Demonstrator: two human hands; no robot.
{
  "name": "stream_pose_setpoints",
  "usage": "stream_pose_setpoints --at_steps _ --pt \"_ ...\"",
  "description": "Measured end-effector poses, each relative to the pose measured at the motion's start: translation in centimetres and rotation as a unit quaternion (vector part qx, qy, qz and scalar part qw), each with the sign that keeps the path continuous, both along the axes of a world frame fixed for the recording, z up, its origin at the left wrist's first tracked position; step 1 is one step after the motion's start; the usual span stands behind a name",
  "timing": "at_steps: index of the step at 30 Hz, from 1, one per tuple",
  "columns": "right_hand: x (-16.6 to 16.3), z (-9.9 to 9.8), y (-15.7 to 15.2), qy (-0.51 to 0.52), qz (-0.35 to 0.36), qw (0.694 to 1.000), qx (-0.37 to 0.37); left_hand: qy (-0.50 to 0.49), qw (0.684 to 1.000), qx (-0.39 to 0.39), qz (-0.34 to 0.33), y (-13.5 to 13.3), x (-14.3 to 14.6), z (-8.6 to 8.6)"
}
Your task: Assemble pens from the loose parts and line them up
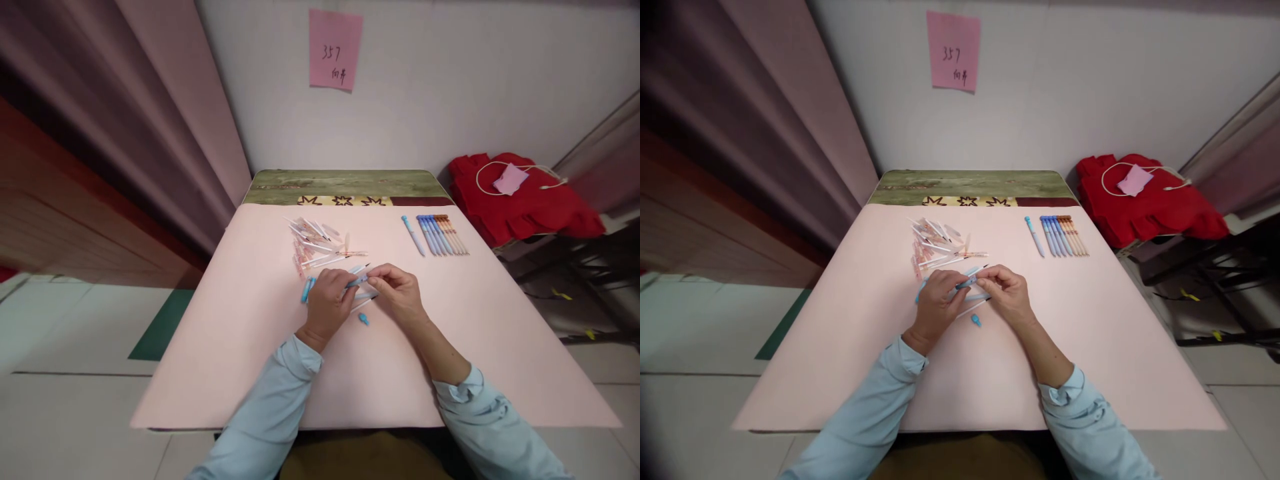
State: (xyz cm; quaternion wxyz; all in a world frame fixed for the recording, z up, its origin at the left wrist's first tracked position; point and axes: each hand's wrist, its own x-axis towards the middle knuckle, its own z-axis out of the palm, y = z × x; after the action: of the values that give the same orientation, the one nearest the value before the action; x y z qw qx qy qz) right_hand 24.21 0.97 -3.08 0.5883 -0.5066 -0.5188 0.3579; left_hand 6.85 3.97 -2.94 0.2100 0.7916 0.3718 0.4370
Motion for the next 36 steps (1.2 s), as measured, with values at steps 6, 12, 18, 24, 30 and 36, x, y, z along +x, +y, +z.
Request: stream_pose_setpoints --at_steps 6,12,18,24,30,36 --pt "0.3 -0.2 0.1 0.016 -0.038 0.999 -0.012 -0.050 0.998 -0.044 0.017 0.0 0.1 -0.3" --pt "1.2 -0.9 0.7 0.020 -0.118 0.993 -0.018 -0.197 0.960 -0.158 0.117 1.5 -1.3 0.1" --pt "1.8 -2.0 0.9 0.009 -0.152 0.988 -0.017 -0.367 0.867 -0.316 0.119 2.6 -2.3 1.0" --pt "1.9 -1.9 0.8 0.002 -0.178 0.984 -0.002 -0.415 0.820 -0.392 0.048 2.1 -2.1 1.1" --pt "0.7 -0.5 3.2 -0.002 -0.133 0.991 -0.014 -0.434 0.821 -0.367 0.055 2.6 -2.2 0.6" --pt "0.7 -2.1 4.7 -0.076 -0.186 0.979 -0.011 -0.420 0.837 -0.335 0.110 3.7 -3.0 -0.4"
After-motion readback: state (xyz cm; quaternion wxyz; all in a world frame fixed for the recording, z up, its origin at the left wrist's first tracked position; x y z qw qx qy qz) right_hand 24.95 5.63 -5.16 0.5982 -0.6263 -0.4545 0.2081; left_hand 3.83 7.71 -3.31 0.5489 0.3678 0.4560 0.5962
